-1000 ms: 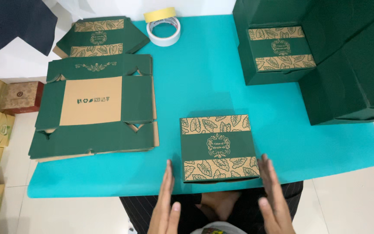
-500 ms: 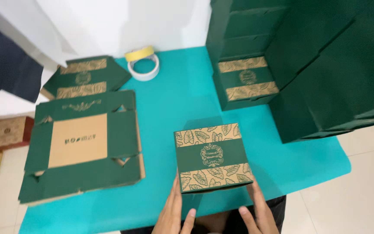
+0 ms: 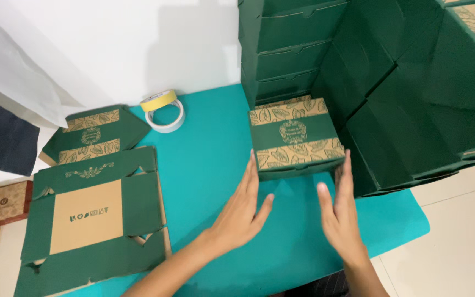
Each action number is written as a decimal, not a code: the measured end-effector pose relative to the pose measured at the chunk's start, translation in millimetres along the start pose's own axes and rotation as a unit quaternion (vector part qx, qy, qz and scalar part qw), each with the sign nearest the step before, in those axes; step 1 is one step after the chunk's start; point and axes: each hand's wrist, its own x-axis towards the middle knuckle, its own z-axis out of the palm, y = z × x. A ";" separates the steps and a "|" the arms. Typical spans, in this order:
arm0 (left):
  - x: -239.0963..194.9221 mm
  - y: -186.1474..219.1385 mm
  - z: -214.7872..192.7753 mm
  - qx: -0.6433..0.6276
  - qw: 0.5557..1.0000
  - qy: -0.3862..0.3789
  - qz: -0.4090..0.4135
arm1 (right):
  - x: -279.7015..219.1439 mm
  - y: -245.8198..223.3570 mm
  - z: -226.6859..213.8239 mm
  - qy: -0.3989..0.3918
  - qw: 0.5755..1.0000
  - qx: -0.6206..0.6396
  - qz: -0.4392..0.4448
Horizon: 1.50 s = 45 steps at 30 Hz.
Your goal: The person assembles flat-packed cardboard boxes by folding the sides and tucking in the flaps to form a rectangular shape. They repeat this process for multiple boxes, stacking the finished green and gold patterned boxes on the right side of the table.
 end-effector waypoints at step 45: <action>14.6 -26.7 23.0 0.223 0.968 0.024 0.110 | 29.9 18.0 19.6 -0.056 0.944 -0.319 -0.066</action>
